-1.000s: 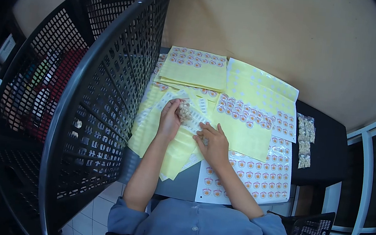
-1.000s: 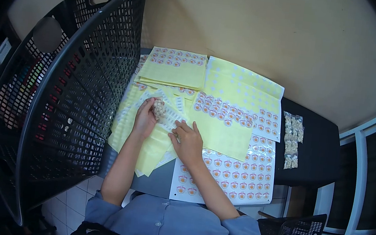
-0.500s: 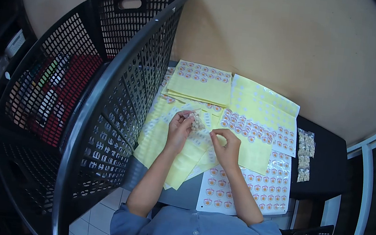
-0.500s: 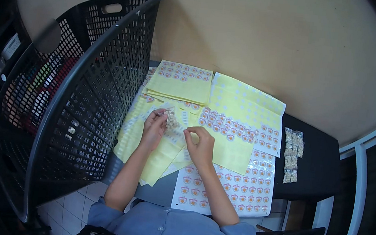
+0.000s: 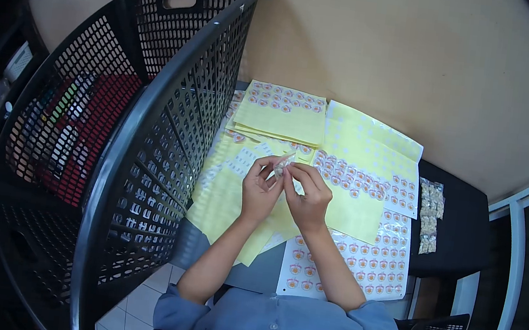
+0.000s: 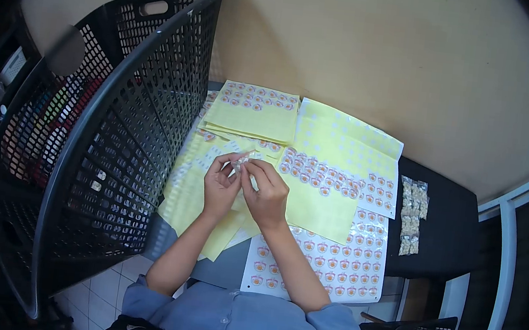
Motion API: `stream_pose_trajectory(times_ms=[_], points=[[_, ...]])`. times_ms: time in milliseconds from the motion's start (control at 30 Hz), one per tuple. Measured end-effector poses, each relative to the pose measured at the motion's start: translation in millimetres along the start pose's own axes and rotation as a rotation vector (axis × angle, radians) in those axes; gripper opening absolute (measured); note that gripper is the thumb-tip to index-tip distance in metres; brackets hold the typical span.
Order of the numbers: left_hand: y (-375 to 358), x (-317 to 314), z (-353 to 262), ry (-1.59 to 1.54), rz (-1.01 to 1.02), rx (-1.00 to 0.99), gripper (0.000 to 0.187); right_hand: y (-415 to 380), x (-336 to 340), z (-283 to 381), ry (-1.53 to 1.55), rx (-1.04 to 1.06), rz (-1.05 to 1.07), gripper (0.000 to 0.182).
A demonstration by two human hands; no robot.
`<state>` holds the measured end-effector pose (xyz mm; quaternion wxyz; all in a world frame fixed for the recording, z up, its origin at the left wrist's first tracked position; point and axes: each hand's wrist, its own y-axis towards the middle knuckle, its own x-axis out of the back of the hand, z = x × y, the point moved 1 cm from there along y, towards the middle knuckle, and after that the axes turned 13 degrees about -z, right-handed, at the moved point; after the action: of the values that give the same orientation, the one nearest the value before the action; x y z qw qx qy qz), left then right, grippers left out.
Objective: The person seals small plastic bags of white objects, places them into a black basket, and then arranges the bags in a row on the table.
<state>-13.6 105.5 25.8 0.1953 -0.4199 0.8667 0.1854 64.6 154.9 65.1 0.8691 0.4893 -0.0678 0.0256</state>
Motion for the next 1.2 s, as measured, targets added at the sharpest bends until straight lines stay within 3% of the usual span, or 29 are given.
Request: stream_pose_trajectory(times_ms=[333,967,1033,1200], points=[[-2.6,-2.5,0.3,0.07,-0.014,-0.141,0.025,-0.3,-3.2,0.1,-0.021,0.013,-0.011,0.012],[0.2,-0.7,-6.5,0.024,0.009,-0.019,0.03,6.0,11.9,3.8,-0.146,0.124,0.31,0.025],[0.9,1.5,-3.3,0.034,0.014,-0.007,0.031,6.0,14.3,4.9,-0.206,0.083,0.389,0.028],[0.6,-0.1,0.3,0.026,0.048,-0.029,0.032,5.3,17.8,-2.3,-0.142,-0.108,0.344,0.032]])
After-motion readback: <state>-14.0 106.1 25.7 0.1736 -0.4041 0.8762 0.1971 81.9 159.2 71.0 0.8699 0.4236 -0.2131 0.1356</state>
